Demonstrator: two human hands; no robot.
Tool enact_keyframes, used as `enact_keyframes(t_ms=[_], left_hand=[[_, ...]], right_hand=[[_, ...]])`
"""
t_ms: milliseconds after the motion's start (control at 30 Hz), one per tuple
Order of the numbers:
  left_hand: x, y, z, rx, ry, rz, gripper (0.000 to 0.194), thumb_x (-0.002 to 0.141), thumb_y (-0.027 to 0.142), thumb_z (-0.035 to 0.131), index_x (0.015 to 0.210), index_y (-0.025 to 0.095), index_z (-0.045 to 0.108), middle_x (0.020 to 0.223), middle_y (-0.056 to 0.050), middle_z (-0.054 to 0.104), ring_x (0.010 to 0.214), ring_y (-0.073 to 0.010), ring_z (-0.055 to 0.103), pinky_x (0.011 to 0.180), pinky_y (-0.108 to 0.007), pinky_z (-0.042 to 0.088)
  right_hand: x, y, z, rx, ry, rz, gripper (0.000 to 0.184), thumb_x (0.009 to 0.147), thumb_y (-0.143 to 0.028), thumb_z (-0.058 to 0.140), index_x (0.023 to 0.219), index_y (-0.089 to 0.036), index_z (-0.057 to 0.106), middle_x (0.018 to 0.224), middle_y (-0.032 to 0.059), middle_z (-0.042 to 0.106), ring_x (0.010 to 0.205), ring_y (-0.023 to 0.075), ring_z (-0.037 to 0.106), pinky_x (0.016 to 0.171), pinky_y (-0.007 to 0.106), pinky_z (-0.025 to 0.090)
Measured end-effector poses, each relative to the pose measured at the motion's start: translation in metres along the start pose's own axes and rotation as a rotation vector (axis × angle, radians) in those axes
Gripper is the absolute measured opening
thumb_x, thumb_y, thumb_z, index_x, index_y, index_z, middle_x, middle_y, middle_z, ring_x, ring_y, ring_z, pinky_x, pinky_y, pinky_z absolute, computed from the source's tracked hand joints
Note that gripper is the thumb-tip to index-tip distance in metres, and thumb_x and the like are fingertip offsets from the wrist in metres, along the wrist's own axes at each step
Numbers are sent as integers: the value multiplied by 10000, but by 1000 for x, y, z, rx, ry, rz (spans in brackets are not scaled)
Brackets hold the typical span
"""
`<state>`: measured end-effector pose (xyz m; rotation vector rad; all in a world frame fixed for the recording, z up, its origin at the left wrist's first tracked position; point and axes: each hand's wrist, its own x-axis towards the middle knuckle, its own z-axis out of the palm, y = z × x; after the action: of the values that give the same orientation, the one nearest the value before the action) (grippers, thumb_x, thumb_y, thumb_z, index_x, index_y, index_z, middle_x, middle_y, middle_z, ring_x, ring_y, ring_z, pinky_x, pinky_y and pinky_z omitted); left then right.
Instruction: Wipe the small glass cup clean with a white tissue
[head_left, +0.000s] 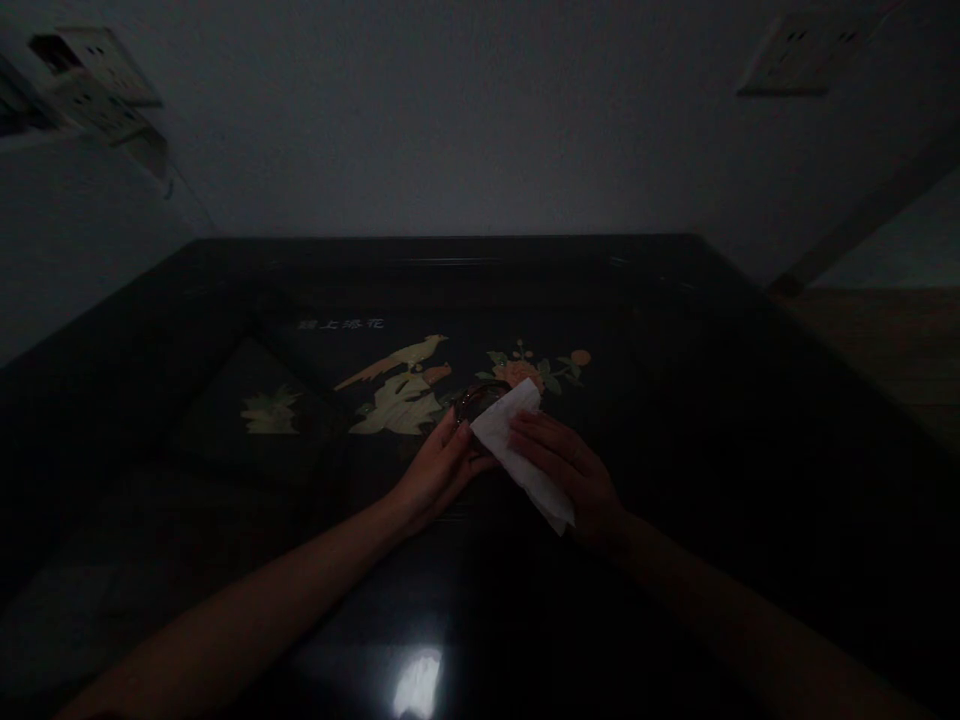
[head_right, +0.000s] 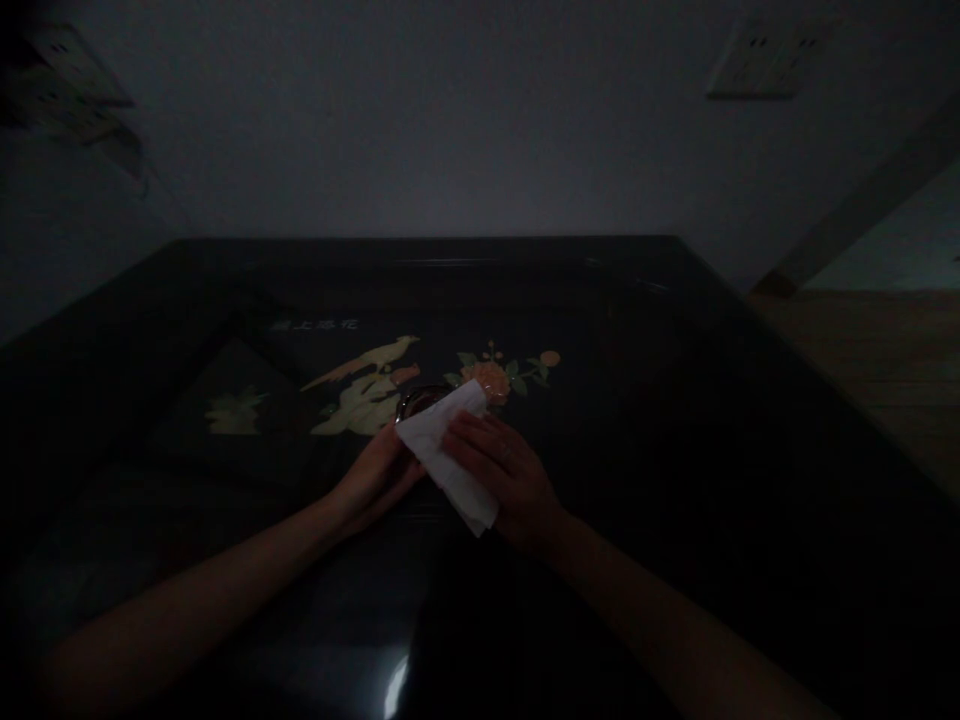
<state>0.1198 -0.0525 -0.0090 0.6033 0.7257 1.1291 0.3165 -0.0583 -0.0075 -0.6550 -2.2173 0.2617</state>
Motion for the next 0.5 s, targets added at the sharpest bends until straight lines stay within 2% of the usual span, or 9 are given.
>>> enact_keyframes(t_ms=[67,133,267,400,500], left_hand=[[0,-1,-1,22,36,-10,427,786,350,685,1176,213,581,1106,-69,678,1009,-197,626,938,-330,456],[-1,-1,1,39,47,-18,464,758,375,708,1172,200,587,1076,-76,687,965,-199,636,902,-324,472],[-5,2,5,51,43,1,568,644,412,793,1140,214,600,1129,-70,667,996,-217,629,857,-304,491],[-5,2,4,53,42,-11,555,632,389,806,1124,228,606,1187,-69,643,1114,-253,581,916,-337,472],[-3,0,4,54,21,6,568,615,374,819,1121,216,615,1172,-74,652,1126,-262,574,955,-356,446]], right_hand=[[2,0,1,-79,-57,-75,514,948,-170,357,1457,-178,279,1356,129,539,1331,231,408,1091,503,345],[4,-3,2,-168,-101,-106,497,948,-140,332,1443,-156,301,1347,123,554,1336,227,402,1101,523,317],[7,-10,5,-295,-169,-90,469,942,-129,337,1411,-125,354,1342,119,560,1328,236,413,1120,562,247],[10,-17,7,-325,-241,-44,494,929,-148,359,1420,-107,334,1362,132,535,1320,241,424,1127,581,223],[12,-18,6,-356,-268,-46,488,903,-129,411,1389,-99,389,1362,141,532,1295,260,456,1123,617,192]])
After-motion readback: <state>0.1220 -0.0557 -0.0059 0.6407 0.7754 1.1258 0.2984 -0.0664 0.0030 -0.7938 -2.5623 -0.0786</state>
